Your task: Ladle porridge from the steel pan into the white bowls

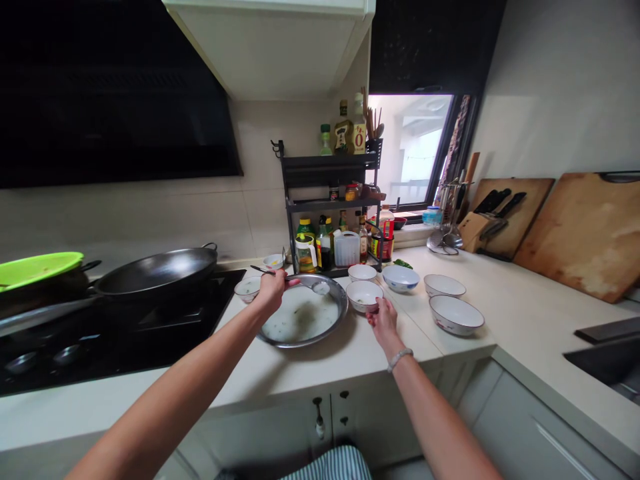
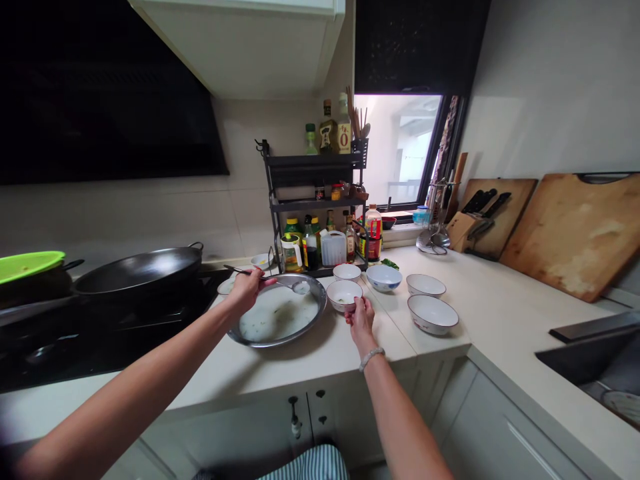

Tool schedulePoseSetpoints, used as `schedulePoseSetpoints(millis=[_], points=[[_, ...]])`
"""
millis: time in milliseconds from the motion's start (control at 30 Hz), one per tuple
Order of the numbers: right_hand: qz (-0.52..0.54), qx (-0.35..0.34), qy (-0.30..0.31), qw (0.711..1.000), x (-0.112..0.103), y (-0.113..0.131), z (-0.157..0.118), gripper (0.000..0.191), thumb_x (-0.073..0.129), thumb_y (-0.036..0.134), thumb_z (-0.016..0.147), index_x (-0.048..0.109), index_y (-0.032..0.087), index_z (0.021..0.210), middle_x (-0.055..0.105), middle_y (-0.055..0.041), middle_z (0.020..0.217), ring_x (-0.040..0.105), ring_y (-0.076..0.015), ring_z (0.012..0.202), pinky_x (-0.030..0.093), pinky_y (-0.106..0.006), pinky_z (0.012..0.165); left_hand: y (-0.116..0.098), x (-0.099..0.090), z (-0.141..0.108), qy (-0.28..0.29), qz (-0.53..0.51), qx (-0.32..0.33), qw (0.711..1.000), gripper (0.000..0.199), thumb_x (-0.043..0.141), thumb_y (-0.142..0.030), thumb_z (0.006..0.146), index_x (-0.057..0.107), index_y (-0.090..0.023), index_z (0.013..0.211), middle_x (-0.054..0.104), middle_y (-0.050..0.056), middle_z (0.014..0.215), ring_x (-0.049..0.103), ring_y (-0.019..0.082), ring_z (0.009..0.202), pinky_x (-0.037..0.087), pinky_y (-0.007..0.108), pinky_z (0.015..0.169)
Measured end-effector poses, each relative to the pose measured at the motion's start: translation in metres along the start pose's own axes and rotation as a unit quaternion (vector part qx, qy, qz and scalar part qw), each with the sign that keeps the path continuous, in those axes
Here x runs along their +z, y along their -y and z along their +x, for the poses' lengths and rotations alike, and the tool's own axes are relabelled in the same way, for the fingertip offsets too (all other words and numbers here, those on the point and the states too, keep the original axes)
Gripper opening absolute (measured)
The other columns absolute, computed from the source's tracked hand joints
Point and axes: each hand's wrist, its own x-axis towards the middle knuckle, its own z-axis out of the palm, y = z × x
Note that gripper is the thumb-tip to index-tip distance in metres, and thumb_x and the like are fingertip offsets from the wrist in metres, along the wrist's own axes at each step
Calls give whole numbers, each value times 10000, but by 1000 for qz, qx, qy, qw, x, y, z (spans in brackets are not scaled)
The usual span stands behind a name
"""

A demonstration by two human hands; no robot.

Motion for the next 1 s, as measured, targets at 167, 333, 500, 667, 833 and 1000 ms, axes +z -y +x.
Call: schedulePoseSetpoints(millis=[167, 333, 500, 667, 833, 1000], points=[[1, 1, 5, 1000, 0, 1, -1, 344, 668, 449, 680, 492, 236, 885, 533, 83, 517, 467, -92, 365, 302, -168, 321, 0, 5, 1, 10, 6, 10, 1000, 215, 505, -14, 864, 516, -175, 722, 529, -18, 664, 676, 127, 533, 520, 188, 545], [-2, 3, 2, 1000, 1, 1, -1, 359, 676, 462, 677, 500, 232, 890, 529, 79, 521, 472, -93, 363, 292, -169, 316, 3, 21, 6, 19, 3, 17, 1000, 196, 527, -28, 851, 498, -171, 721, 523, -19, 698, 662, 120, 517, 530, 209, 573], [-2, 3, 2, 1000, 1, 1, -2, 342, 665, 444, 678, 502, 229, 888, 517, 84, 517, 471, -90, 360, 288, -168, 309, 9, 46, 6, 50, 8, 26, 998, 157, 559, -70, 845, 478, -179, 767, 553, -17, 730, 670, 125, 539, 546, 244, 635], [1, 0, 11, 1000, 1, 1, -3, 314, 662, 430, 683, 496, 231, 860, 512, 88, 500, 460, -86, 358, 284, -162, 309, 20, 69, 0, 92, 47, 47, 994, 143, 563, -109, 842, 471, -194, 774, 538, -38, 677, 671, 133, 523, 518, 223, 606], [2, 0, 10, 1000, 1, 0, -2, 357, 675, 463, 670, 505, 230, 880, 516, 88, 497, 461, -90, 358, 282, -163, 314, 33, 81, -11, 128, 99, 87, 983, 181, 582, -150, 848, 467, -207, 720, 515, -58, 564, 638, 140, 446, 439, 208, 503], [2, -7, 1, 1000, 1, -2, -1, 375, 679, 469, 661, 523, 226, 899, 505, 93, 504, 458, -90, 361, 270, -169, 315, 47, 79, -24, 232, 204, 198, 930, 213, 579, -189, 871, 448, -234, 709, 555, -39, 493, 662, 170, 498, 397, 216, 507]])
